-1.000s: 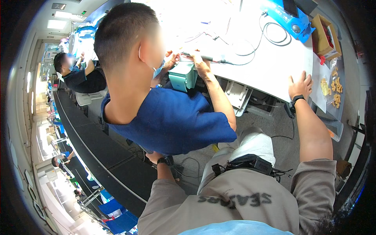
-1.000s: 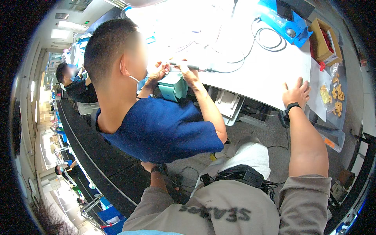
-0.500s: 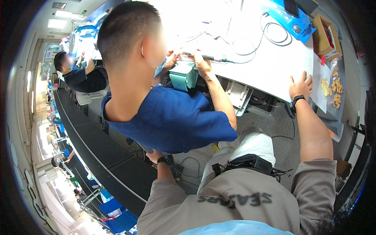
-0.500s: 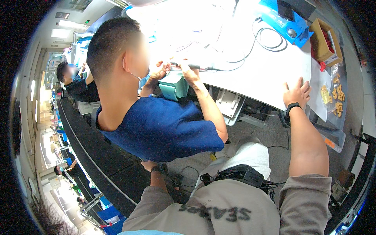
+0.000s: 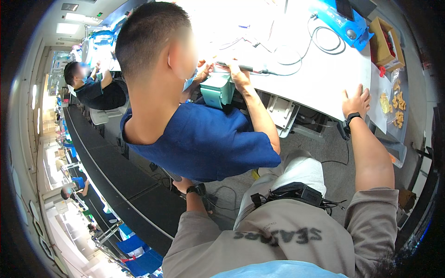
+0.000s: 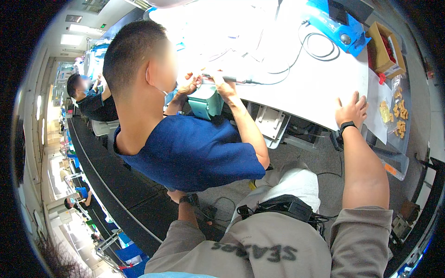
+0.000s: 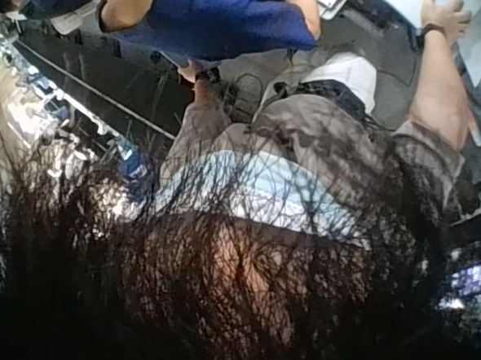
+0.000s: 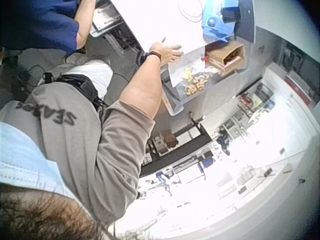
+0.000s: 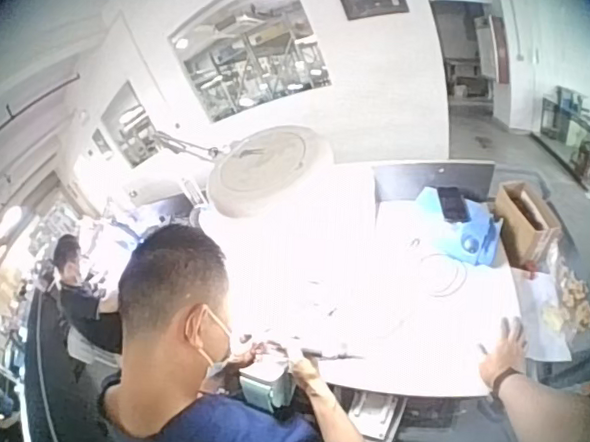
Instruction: Observing a colleague using a rotary tool to inspect or refine a small product at a manufacturing workstation.
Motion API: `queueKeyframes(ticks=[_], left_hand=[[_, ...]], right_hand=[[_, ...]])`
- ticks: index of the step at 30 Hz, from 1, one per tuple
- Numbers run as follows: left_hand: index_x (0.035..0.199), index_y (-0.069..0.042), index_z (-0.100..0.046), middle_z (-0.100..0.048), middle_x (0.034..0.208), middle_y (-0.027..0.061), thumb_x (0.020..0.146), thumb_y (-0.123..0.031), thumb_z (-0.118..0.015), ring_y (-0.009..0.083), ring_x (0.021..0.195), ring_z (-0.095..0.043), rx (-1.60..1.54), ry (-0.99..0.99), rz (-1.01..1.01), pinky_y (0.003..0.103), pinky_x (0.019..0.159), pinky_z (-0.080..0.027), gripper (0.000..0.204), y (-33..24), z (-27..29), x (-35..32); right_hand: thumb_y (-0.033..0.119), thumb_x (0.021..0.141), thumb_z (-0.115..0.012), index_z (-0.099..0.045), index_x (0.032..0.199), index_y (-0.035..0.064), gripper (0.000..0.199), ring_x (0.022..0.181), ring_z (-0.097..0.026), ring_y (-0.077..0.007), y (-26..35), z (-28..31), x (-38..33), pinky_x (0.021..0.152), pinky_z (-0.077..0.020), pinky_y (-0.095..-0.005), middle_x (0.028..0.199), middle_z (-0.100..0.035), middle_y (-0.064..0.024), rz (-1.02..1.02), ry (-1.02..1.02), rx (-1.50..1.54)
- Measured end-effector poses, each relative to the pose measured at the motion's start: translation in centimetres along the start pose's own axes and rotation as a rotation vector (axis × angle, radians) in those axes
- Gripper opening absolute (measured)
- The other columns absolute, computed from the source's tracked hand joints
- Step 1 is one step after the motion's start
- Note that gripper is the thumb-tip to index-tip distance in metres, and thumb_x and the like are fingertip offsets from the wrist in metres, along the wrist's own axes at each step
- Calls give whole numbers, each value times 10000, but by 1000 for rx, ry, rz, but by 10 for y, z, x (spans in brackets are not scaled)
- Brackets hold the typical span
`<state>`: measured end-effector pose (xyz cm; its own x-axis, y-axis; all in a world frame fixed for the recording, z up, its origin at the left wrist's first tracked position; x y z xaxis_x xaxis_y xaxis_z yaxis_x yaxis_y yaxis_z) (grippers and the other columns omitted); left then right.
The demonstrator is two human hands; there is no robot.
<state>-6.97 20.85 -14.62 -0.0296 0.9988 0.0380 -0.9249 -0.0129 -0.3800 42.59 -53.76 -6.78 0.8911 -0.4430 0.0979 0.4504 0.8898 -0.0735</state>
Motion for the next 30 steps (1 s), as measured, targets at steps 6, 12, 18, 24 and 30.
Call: queueKeyframes(ticks=[6,12,18,24,30], left_hand=[[1296,44,-511,-641,1192,313,890,-351,-650,454,1055,-651,7,6,2,502,854,-523,584,-2,0,-2],[1242,32,-532,-650,1161,315,887,-359,-652,462,1034,-653,37,4,3,508,841,-519,542,-3,1,-2],[1235,35,-531,-649,1163,318,895,-349,-654,465,1033,-653,26,-7,-4,510,834,-522,527,0,1,1],[1274,40,-524,-647,1181,312,898,-348,-651,456,1037,-654,26,33,12,510,839,-525,555,-4,-2,-3],[1323,43,-506,-641,1215,296,897,-373,-651,446,1070,-647,23,22,10,502,856,-526,613,9,-5,7]], right_hand=[[542,880,-627,-345,1516,150,799,1453,-265,-413,0,1,0,1120,-316,-576,1558,-298,-166,-5,-3,-5],[543,880,-626,-344,1517,147,801,1454,-265,-410,0,1,0,1123,-314,-575,1562,-295,-168,-2,-1,-1],[536,881,-625,-338,1517,147,799,1454,-264,-414,1,0,0,1123,-310,-578,1562,-293,-171,-1,4,6],[534,876,-627,-336,1516,145,804,1453,-266,-418,-1,3,-1,1122,-310,-582,1560,-295,-174,-5,2,17],[549,875,-617,-342,1510,144,802,1455,-265,-418,2,5,-1,1125,-310,-578,1559,-297,-175,-1,6,16]])
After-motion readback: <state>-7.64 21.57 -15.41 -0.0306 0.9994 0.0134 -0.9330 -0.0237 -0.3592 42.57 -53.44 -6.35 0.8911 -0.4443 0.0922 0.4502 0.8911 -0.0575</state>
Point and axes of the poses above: each hand's wrist, its own x-axis towards the middle knuckle, its own z-axis out of the back of the hand, y = z × x, the point moved 8 cm from there along x, towards the middle knuckle
